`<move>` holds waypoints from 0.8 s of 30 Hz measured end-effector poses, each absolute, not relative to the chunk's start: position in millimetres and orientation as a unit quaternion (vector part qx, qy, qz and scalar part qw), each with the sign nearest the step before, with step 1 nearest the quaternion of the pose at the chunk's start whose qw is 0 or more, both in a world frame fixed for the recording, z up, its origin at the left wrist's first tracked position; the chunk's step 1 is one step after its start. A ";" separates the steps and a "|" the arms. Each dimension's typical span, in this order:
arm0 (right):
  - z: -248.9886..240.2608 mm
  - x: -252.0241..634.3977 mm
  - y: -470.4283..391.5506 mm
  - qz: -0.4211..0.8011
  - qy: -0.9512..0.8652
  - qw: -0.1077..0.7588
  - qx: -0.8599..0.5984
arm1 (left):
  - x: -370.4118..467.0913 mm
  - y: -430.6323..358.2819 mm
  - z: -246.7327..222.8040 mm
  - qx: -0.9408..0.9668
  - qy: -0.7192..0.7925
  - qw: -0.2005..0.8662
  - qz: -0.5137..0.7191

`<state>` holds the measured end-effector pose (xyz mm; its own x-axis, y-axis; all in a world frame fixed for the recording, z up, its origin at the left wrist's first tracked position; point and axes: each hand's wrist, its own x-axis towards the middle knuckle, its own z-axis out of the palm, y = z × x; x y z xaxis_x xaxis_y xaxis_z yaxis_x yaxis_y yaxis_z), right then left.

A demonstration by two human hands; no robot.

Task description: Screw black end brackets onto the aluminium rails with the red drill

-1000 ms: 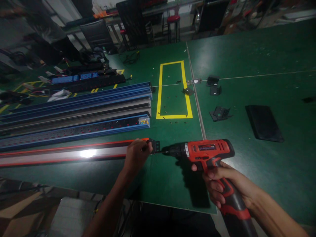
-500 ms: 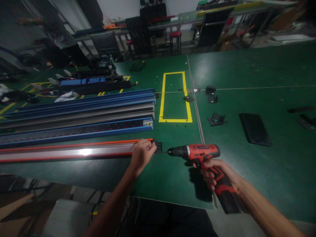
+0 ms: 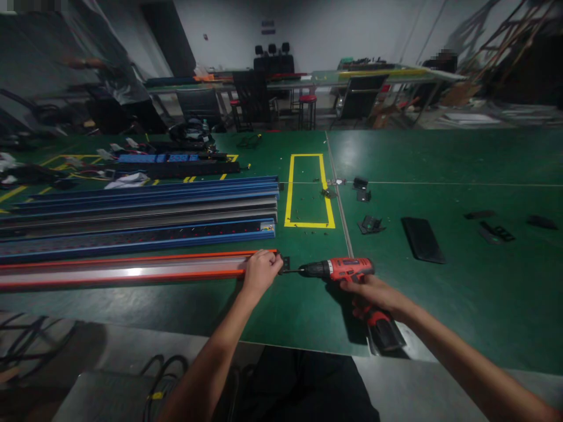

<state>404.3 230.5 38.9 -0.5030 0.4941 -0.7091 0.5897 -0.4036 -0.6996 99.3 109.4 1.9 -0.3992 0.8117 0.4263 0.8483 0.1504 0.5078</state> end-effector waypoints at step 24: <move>38.9 389.6 222.0 -0.404 0.733 0.023 0.547 | 168.0 6.2 110.8 -0.563 -0.604 -0.056 -0.561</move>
